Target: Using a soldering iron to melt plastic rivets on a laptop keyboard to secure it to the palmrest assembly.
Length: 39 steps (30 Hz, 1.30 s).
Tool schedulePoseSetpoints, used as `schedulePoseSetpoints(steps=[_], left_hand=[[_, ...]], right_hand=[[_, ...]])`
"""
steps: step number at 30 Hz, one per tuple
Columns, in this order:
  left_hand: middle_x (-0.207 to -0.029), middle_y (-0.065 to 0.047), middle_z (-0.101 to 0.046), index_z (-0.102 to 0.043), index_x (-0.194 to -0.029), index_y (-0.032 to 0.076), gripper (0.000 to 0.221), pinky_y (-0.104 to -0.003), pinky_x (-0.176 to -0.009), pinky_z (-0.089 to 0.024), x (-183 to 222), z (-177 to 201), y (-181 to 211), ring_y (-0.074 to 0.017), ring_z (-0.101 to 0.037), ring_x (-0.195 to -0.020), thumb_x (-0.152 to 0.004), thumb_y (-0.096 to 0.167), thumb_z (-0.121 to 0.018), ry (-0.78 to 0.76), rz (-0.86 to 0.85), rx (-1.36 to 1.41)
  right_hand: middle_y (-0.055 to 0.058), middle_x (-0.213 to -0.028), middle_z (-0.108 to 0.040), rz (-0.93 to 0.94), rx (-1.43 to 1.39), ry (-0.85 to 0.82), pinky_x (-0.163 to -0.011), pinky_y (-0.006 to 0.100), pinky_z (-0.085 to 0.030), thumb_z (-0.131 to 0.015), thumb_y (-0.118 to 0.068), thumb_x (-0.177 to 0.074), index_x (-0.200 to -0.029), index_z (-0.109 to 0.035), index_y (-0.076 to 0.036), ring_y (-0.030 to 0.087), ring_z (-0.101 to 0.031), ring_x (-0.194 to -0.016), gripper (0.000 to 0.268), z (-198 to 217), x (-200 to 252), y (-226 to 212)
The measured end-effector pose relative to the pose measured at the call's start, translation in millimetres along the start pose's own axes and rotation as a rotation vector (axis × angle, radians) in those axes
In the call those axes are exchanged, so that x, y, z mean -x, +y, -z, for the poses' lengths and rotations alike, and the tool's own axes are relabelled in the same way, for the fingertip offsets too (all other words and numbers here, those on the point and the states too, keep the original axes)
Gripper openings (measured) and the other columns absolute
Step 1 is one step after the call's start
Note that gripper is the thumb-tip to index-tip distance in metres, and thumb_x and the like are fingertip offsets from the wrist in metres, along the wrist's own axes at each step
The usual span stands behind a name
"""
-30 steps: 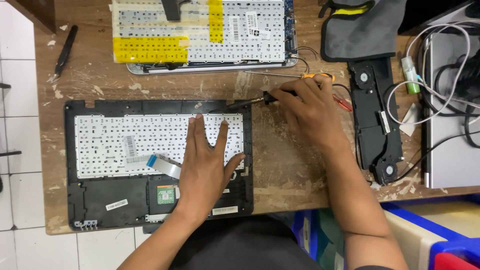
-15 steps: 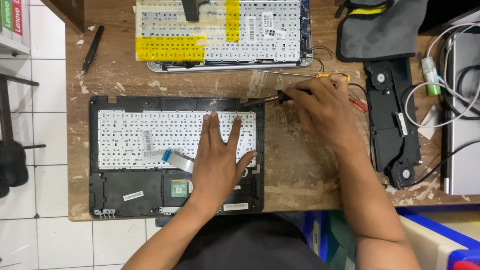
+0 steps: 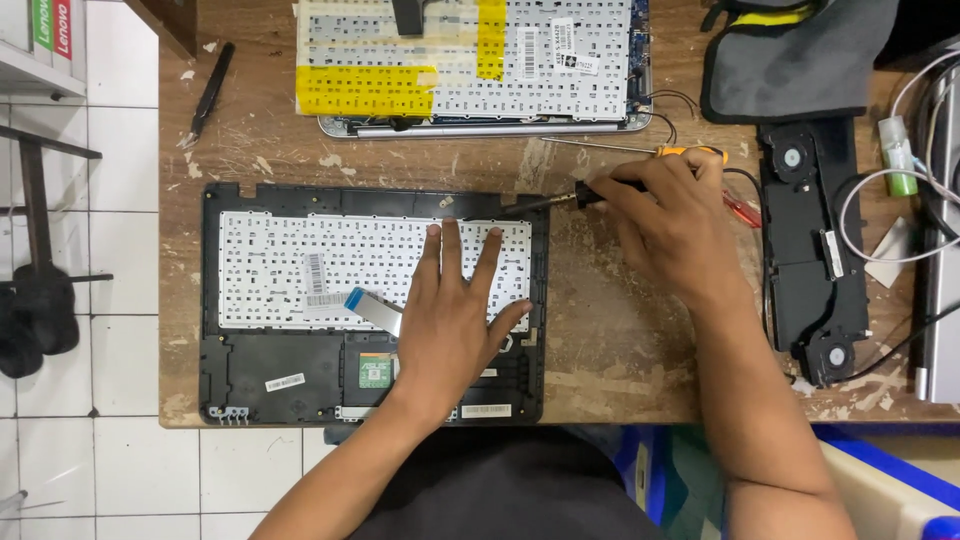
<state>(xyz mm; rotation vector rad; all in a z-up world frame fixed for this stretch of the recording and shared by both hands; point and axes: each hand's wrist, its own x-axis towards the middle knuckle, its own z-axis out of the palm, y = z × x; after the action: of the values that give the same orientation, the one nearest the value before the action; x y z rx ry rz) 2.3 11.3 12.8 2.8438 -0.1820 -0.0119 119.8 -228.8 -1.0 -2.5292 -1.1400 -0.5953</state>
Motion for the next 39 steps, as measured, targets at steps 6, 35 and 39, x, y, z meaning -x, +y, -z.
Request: schedulePoseSetpoints(steps=[6, 35, 39], left_hand=[[-0.139, -0.038, -0.049, -0.055, -0.147, 0.008, 0.073, -0.053, -0.101, -0.049, -0.6, 3.0, -0.1, -0.0524, -0.049, -0.133, -0.095, 0.060, -0.060, 0.005, -0.005, 0.000], [-0.139, -0.039, -0.048, -0.054, -0.147, 0.008, 0.073, -0.053, -0.099, -0.050, 0.0, -0.9, -1.0, -0.0527, -0.050, -0.132, -0.095, 0.058, -0.061, 0.022, -0.021, -0.005], [-0.139, -0.039, -0.048, -0.054, -0.147, 0.009, 0.074, -0.052, -0.100, -0.050, -0.7, 0.2, -0.5, -0.0526, -0.050, -0.132, -0.094, 0.059, -0.061, 0.001, -0.013, -0.009]], right_hand=[[0.002, -0.102, -0.071, -0.003, 0.011, -0.005, -0.095, 0.037, -0.037, -0.077, -0.012, -0.100, -0.107, -0.078, -0.015, 0.022, -0.067, -0.092, 0.007, 2.6, -3.4, -3.1], [0.003, -0.101, -0.071, -0.036, 0.012, -0.027, -0.097, 0.037, -0.038, -0.077, -0.013, -0.101, -0.106, -0.078, -0.014, 0.022, -0.068, -0.093, 0.006, -0.8, -2.7, -6.4], [0.004, -0.101, -0.071, -0.044, 0.008, -0.017, -0.097, 0.037, -0.037, -0.077, -0.012, -0.101, -0.106, -0.079, -0.015, 0.023, -0.068, -0.093, 0.006, -2.1, -3.2, -7.8]])
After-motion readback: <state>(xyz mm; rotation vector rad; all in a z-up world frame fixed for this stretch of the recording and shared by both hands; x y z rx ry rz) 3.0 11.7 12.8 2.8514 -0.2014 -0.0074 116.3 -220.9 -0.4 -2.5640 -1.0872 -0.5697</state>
